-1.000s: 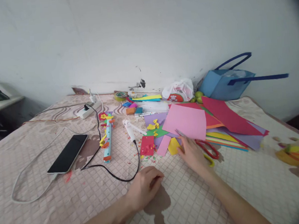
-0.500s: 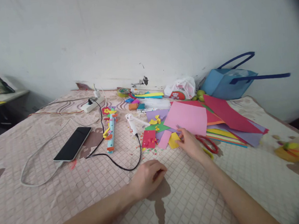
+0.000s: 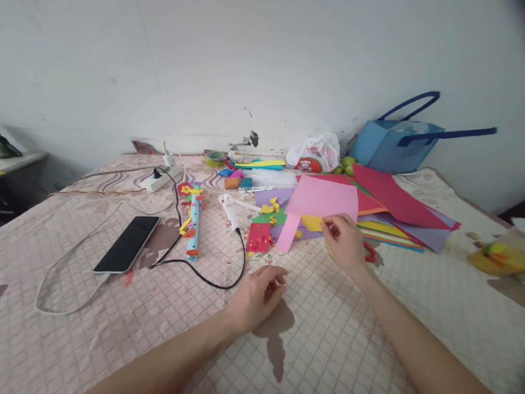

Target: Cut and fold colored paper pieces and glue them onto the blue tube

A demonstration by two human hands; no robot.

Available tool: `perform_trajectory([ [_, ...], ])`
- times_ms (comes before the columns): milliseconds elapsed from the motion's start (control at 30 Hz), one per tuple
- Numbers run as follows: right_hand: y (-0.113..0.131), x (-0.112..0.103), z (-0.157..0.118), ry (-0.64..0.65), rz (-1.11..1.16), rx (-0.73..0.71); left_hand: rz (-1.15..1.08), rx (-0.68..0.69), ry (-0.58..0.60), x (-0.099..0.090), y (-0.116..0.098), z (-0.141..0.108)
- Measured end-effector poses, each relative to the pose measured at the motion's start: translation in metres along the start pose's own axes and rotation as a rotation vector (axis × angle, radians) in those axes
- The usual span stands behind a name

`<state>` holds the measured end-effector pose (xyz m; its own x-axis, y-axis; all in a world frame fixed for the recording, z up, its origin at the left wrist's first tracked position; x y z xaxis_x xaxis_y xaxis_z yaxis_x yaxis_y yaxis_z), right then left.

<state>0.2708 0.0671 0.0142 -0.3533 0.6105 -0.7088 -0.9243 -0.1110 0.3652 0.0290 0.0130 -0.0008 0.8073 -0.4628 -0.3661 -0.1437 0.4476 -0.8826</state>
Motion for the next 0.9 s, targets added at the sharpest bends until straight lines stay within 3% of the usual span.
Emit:
perform_trajectory([
  [133, 0.004, 0.003, -0.009, 0.115, 0.331, 0.223, -0.005, -0.023, -0.066, -0.005, -0.002, 0.001],
  [300, 0.029, 0.008, -0.028, 0.439, 0.71, 0.374, -0.086, -0.09, -0.208, -0.014, 0.0, 0.005],
  [400, 0.046, 0.005, -0.037, 0.577, 0.788, 0.372, -0.264, -0.111, -0.269, -0.015, 0.005, 0.008],
  [533, 0.062, 0.004, -0.047, 0.712, 0.81, 0.303, -0.43, -0.202, -0.261, -0.014, 0.015, 0.01],
  [667, 0.067, 0.004, -0.051, 0.734, 0.827, 0.234, -0.559, -0.324, -0.233, -0.012, 0.023, 0.01],
  [900, 0.073, 0.001, -0.054, 0.743, 0.915, 0.248, -0.687, -0.395, -0.268, -0.014, 0.021, 0.012],
])
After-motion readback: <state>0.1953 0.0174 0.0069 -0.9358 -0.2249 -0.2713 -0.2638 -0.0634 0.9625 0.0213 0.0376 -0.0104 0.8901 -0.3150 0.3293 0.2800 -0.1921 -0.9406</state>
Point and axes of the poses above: each hand's wrist, its own z-axis towards the middle knuckle, its own x-axis out of the palm, y = z × x, the point moved 2 cm from there along z, towards the middle knuckle, and after that the axes turned 14 degrees about -z, right-handed, at the moved point
